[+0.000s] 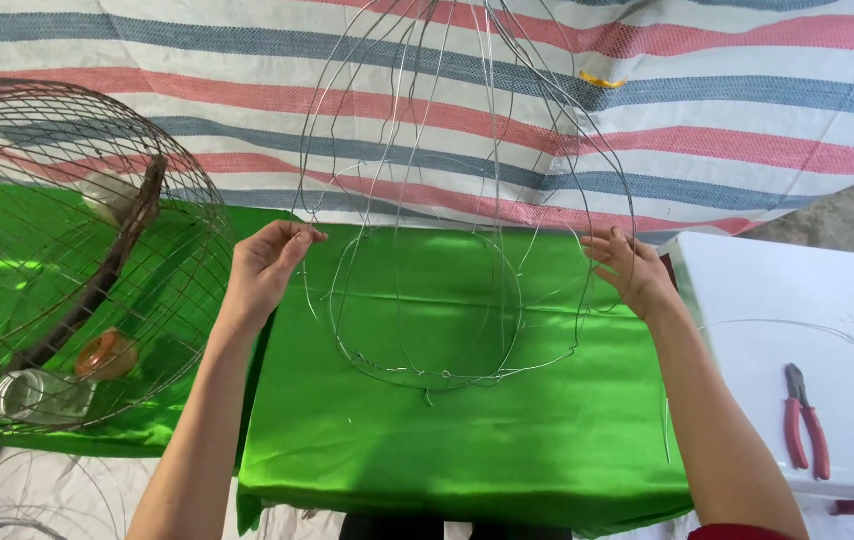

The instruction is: The person uses wire cutters to trim a piece of wire and then attaches it to a wire mesh structure. They proceed to twist and secure the wire around the frame of the cage by hand, shaping the structure.

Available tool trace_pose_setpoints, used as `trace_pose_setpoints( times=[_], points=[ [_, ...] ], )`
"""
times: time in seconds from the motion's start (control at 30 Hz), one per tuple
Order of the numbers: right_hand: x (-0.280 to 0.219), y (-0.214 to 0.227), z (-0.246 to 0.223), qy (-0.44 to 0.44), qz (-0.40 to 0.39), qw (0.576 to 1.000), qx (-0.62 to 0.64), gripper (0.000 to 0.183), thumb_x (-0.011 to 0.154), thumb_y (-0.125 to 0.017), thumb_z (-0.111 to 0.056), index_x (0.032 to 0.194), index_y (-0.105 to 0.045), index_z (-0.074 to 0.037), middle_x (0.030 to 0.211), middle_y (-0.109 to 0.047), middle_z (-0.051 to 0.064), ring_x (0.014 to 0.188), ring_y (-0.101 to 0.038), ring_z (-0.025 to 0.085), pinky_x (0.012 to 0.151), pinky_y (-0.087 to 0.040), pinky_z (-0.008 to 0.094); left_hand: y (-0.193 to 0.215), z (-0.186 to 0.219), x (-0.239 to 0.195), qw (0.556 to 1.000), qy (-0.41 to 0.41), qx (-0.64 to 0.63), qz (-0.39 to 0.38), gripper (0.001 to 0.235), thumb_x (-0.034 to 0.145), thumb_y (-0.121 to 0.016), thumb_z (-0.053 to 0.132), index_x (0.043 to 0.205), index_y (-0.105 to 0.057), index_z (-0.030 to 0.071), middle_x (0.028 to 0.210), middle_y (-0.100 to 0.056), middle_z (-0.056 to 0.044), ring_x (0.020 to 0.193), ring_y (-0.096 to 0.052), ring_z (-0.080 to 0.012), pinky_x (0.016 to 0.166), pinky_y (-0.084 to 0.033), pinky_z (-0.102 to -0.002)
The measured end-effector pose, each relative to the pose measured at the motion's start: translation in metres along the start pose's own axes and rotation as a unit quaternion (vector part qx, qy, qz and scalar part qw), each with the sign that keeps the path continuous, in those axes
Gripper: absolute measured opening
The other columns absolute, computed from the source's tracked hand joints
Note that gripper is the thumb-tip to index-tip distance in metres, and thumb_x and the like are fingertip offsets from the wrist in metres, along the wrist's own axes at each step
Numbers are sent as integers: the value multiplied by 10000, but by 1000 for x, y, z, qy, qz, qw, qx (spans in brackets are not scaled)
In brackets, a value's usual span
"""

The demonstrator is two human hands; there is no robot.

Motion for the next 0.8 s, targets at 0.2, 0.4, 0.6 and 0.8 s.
trace_pose_setpoints(
  times=[0.2,0.4,0.6,0.8],
  points=[
    [-8,3,-6,18,-11,999,-29,379,1007,-703,-408,1276,-619,-156,1171,-713,103,1142,-680,246,971,-489,436,5,4,-4,1000,1,-28,-12,131,1025,-646,130,1105,-707,45,1018,-737,-112,1037,-640,-150,1032,-480,-412],
    [-13,10,-10,30,-38,995,-82,380,994,-692,-345,1342,-642,-201,1261,-684,103,1241,-631,256,1033,-447,457,5,0,-4,999,5,-25,-32,184,965,-704,73,1132,-700,-3,1019,-722,-163,1043,-681,-244,1034,-489,-497],
    [-36,16,-22,23,-46,995,-81,468,974,-684,-238,1430,-581,-209,1319,-633,102,1278,-592,252,1071,-421,487,15,13,-16,997,12,55,-49,472,917,-706,32,1375,-591,46,1305,-627,-233,1367,-493,-423,1139,-269,-722],
    [-62,51,-35,-24,-45,995,-86,613,951,-545,-10,1540,-452,-157,1431,-491,227,1403,-445,391,1153,-312,602,21,-4,-36,994,99,27,-44,687,875,-399,-154,1542,-297,-26,1470,-360,-436,1454,-237,-589,1138,-196,-767]
  ],
)
Point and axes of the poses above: each hand's wrist, its own x-axis towards the middle knuckle, its own y-axis out of the back of the hand, z = x × y, the point moved 4 cm from there along x, towards the middle knuckle
